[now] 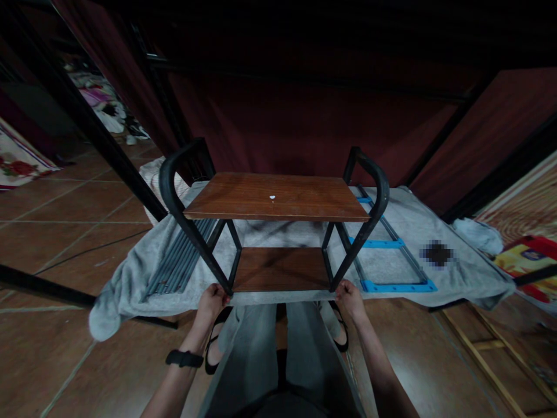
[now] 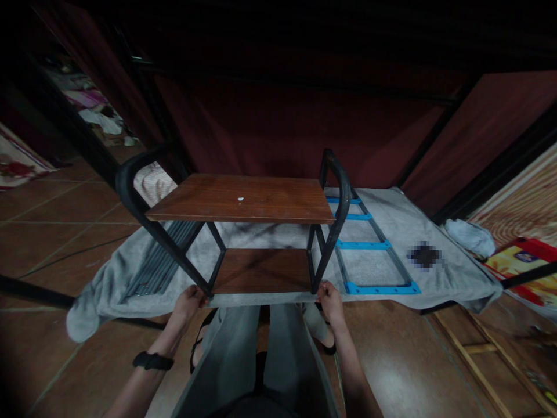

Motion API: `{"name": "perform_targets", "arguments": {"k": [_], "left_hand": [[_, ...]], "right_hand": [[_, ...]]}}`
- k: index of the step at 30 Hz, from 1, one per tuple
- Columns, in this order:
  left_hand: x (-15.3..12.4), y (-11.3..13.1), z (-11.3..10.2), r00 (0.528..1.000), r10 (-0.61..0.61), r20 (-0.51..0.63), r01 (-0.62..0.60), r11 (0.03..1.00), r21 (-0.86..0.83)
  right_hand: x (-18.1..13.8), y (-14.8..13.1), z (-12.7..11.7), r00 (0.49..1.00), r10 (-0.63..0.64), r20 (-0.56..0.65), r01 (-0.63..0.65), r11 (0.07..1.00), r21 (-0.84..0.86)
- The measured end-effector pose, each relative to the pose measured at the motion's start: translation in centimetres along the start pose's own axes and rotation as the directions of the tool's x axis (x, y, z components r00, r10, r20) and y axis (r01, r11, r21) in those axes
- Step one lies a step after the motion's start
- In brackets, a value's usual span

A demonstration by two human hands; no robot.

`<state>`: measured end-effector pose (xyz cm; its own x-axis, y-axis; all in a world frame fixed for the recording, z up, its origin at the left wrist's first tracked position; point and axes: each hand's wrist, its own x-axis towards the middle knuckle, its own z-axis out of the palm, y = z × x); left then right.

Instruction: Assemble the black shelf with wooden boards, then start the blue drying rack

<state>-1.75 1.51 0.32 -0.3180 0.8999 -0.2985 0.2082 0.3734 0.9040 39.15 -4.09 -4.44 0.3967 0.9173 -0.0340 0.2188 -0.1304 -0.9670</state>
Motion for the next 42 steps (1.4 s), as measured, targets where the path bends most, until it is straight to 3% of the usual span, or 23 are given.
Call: {"name": "perform_targets", "arguments": {"k": [5, 14, 26, 42], "left_hand": [[0.2, -0.1, -0.1, 1.000, 0.001, -0.007, -0.001, 0.998, 0.062], [0.4, -0.7, -0.3, 1.000, 0.001, 0.021, -0.001, 1.000, 0.009], [-0.2, -0.9, -0.1, 0.999, 0.024, 0.023, -0.019, 0.979, -0.203], [-0.2, -0.5, 0.1, 1.000, 0.004, -0.031, -0.007, 0.995, -0.103]], "right_hand": [[0.2, 0.4, 0.0, 1.000, -0.014, -0.008, 0.014, 1.000, 0.019], [0.2, 1.0, 0.0, 1.000, 0.001, -0.005, -0.001, 0.998, 0.068], [0.0, 0.6, 0.1, 1.000, 0.003, -0.010, -0.002, 0.998, 0.069], [0.1, -0.1, 0.3, 0.999, 0.018, -0.029, -0.019, 1.000, -0.021]]}}
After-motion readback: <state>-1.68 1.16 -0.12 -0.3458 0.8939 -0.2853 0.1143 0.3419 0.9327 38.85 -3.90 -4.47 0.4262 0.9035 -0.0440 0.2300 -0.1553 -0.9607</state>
